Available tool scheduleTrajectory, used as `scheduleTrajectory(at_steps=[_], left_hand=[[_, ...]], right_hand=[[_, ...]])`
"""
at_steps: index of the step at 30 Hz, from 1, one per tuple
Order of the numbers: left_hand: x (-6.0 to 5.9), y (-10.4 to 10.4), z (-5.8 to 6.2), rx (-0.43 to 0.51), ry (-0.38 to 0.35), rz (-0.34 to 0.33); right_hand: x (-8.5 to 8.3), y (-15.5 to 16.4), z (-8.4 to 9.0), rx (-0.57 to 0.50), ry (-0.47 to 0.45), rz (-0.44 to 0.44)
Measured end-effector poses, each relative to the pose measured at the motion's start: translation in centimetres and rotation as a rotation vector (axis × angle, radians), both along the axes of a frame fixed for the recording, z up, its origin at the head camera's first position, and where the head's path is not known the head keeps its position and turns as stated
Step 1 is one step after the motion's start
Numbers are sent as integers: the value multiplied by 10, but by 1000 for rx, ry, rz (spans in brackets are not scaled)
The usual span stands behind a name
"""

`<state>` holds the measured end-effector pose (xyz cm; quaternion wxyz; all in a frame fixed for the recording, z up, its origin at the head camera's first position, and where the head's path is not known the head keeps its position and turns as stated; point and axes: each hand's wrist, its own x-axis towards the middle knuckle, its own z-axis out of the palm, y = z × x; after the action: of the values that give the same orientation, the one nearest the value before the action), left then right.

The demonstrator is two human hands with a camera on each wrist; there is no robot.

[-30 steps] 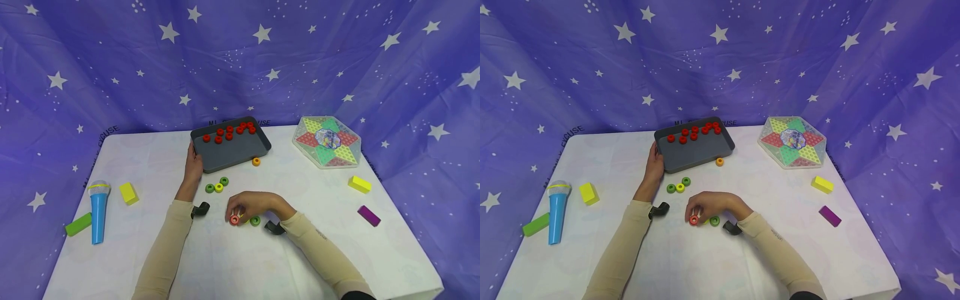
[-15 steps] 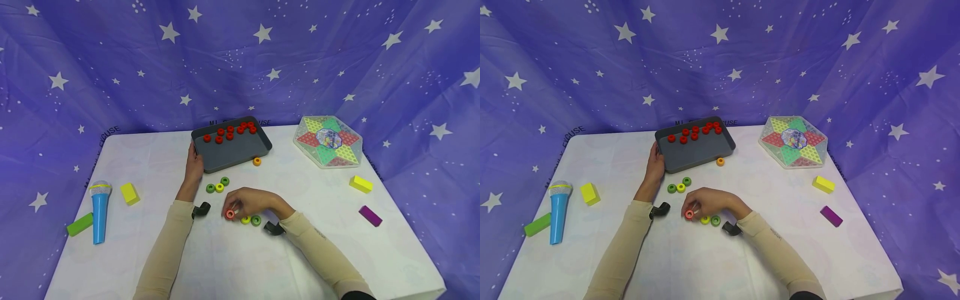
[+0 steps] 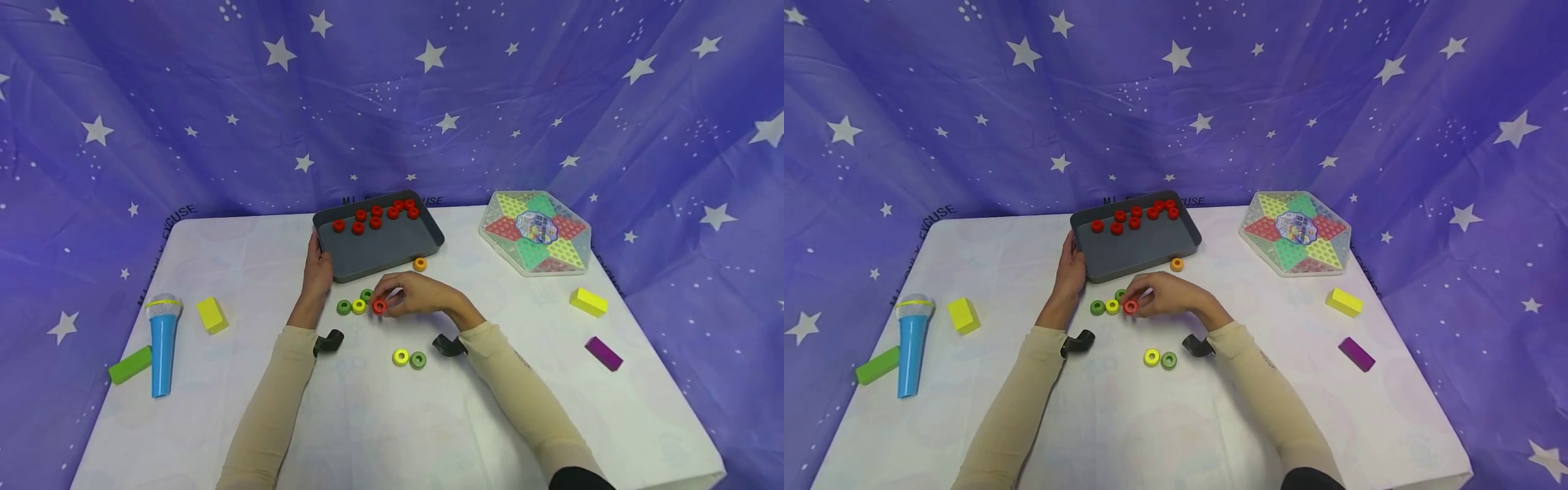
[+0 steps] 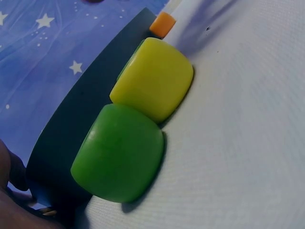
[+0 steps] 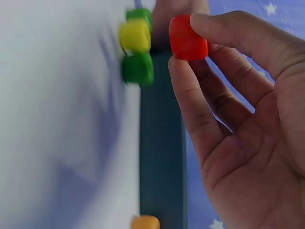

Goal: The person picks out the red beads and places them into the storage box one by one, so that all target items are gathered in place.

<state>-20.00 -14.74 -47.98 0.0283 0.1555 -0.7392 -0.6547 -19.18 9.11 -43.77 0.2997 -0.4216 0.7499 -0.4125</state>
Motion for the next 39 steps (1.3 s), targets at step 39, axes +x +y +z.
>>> scheduleTrajectory(at_steps=[39], left_hand=[[4, -1, 0, 10, 17, -6]], right_hand=[[-149, -13, 5, 334, -24, -745]])
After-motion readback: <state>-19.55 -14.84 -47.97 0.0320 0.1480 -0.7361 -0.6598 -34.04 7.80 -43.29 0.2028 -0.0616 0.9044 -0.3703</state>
